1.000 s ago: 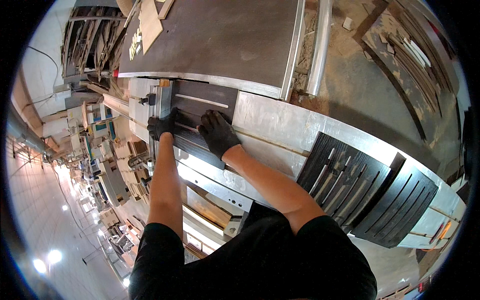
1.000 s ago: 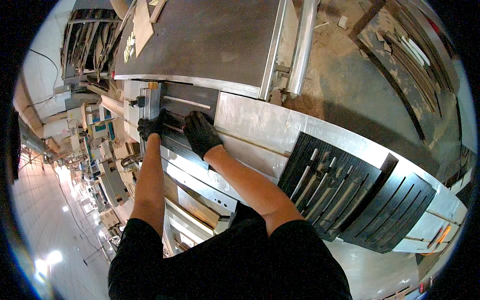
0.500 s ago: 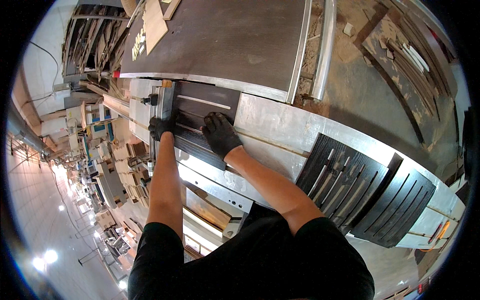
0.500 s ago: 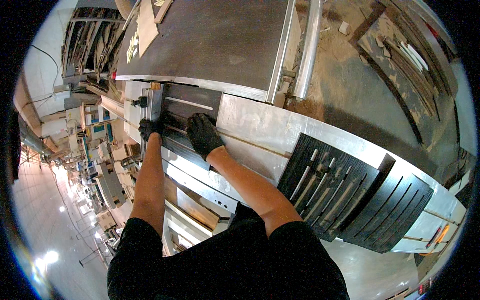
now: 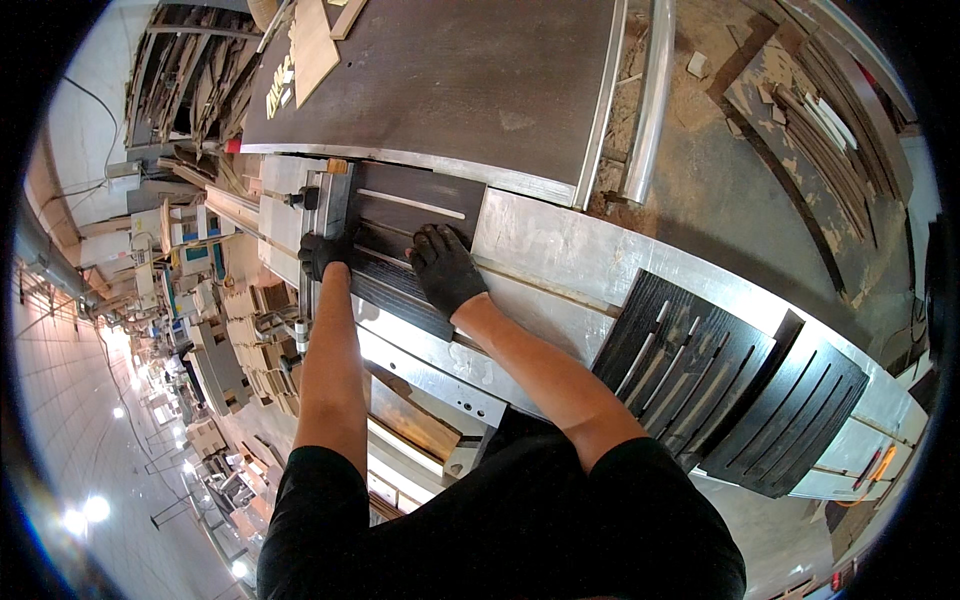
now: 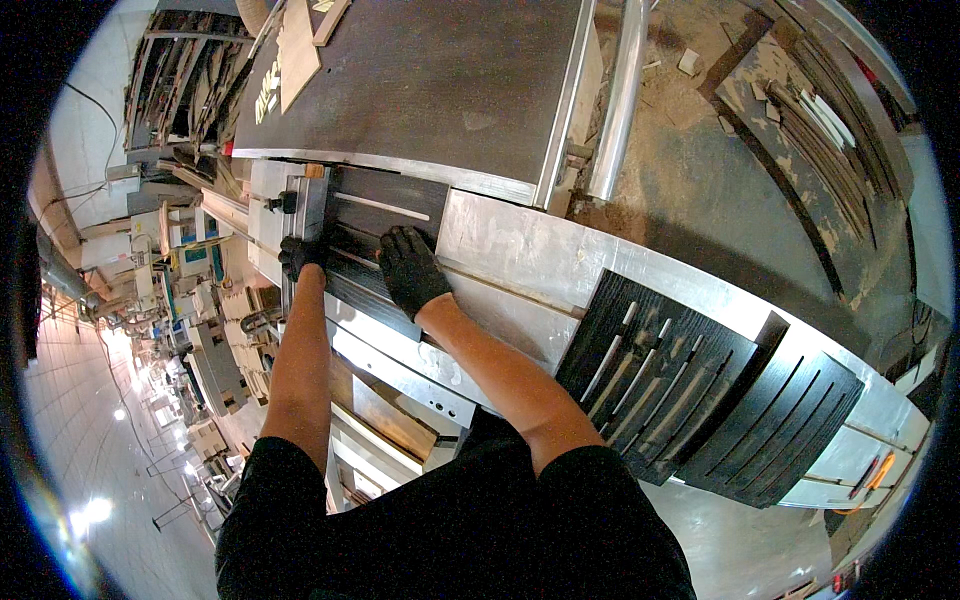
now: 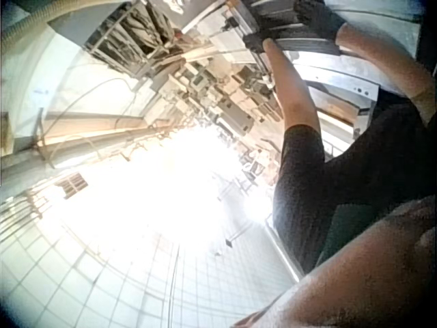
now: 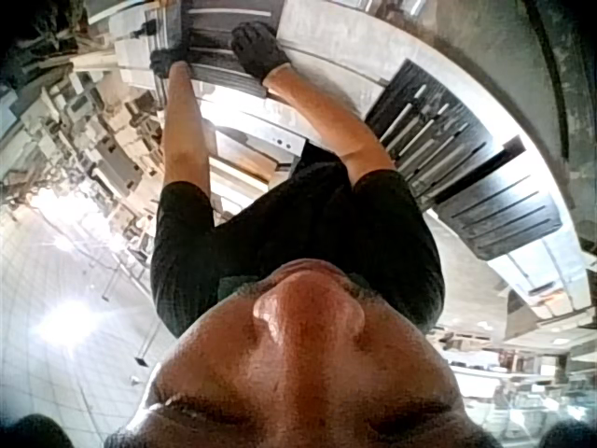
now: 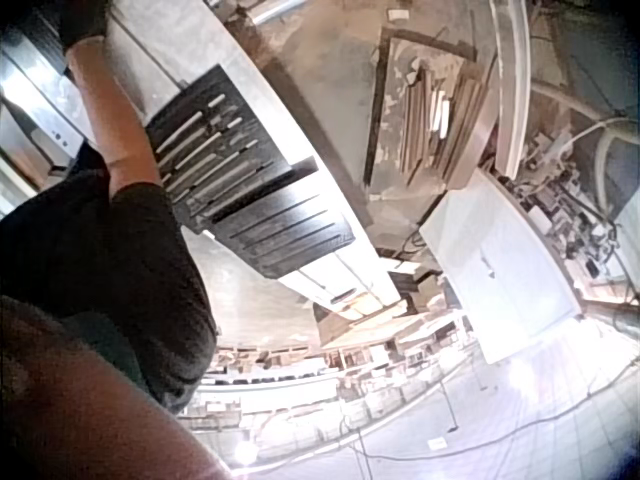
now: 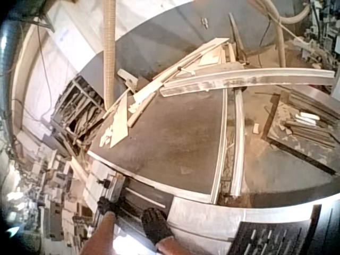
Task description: The person trims several slatted wooden panels using a sliding table saw, carries them across a factory floor, and stacks them on a floor pallet.
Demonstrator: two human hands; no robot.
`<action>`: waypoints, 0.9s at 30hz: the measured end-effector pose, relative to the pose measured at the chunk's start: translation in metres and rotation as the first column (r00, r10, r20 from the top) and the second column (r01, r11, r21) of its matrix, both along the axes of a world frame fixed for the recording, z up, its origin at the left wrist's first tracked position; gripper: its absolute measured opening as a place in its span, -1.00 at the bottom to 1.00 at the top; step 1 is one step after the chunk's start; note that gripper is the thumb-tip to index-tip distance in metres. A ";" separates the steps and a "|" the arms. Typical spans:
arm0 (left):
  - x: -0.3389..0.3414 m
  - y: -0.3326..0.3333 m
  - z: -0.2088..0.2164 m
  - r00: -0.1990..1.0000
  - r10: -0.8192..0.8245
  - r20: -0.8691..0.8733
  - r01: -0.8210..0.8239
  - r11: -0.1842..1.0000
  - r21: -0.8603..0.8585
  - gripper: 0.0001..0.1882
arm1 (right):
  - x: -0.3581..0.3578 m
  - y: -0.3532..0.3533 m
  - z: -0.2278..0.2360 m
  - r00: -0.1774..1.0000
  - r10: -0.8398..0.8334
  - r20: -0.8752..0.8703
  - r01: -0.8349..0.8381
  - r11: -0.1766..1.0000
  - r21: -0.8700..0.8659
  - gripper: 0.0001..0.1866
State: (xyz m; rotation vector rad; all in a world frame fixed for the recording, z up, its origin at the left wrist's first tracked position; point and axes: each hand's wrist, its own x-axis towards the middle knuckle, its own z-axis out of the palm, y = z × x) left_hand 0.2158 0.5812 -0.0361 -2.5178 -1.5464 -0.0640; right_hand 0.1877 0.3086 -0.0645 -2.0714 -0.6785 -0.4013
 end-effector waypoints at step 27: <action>0.006 -0.007 0.007 0.999 0.018 -0.033 -0.019 1.000 -0.006 0.08 | -0.002 0.002 -0.003 0.989 0.097 -0.108 -0.114 0.981 -0.158 -0.66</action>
